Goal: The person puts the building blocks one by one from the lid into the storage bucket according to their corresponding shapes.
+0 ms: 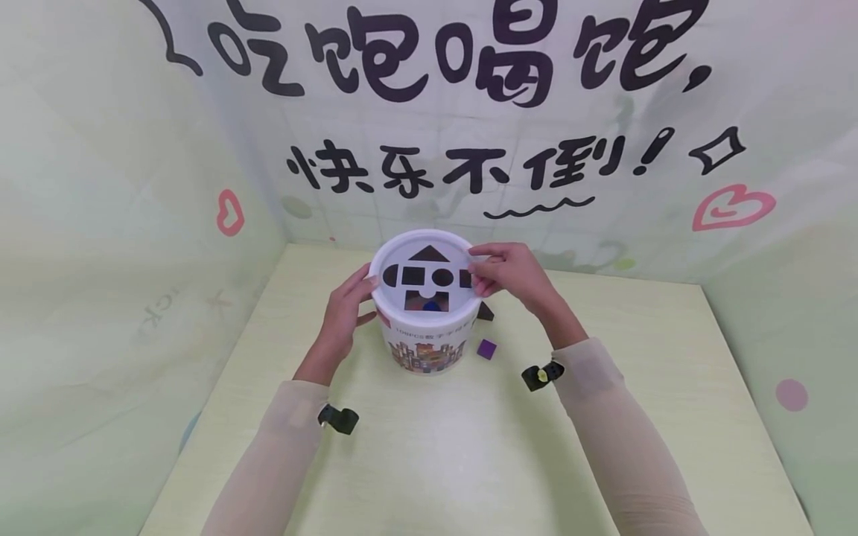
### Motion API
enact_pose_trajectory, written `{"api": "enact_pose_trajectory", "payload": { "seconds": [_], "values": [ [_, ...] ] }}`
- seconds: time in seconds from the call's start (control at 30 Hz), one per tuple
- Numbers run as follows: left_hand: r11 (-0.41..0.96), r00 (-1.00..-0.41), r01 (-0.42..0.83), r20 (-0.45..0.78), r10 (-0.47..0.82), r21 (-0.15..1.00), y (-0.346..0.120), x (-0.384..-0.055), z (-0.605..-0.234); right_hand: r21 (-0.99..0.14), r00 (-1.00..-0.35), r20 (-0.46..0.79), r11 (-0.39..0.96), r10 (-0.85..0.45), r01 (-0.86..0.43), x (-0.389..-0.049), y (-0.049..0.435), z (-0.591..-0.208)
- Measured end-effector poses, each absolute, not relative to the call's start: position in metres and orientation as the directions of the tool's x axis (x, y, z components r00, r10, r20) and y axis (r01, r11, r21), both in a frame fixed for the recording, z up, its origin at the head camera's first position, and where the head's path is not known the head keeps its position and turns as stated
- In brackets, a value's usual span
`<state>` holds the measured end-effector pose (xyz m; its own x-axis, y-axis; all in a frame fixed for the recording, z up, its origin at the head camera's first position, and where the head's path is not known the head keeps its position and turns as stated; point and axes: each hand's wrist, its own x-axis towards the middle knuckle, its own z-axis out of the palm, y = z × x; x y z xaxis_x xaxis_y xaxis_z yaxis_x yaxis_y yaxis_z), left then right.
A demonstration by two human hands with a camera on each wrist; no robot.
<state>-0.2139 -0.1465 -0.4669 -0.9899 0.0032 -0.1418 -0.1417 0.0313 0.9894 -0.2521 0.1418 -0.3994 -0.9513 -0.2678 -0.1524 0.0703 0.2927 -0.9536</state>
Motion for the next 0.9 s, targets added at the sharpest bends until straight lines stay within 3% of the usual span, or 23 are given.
{"api": "enact_pose_trajectory", "payload": {
  "seconds": [0.2,0.43,0.9],
  "values": [
    [0.033,-0.990,-0.140,-0.140,0.006,0.990,-0.146,-0.213,-0.467,-0.954,-0.959,-0.142,0.293,-0.247,0.066,-0.250,0.150,-0.402],
    [0.039,-0.991,-0.129,-0.130,0.015,0.991,-0.146,-0.212,-0.464,-0.977,-0.969,-0.123,0.195,-0.215,0.080,-0.249,0.161,-0.412],
    [0.034,-0.991,-0.135,-0.135,0.010,0.990,-0.146,-0.212,-0.463,-0.977,-0.967,-0.189,0.134,-0.170,0.167,-0.253,0.172,-0.440]
  ]
}}
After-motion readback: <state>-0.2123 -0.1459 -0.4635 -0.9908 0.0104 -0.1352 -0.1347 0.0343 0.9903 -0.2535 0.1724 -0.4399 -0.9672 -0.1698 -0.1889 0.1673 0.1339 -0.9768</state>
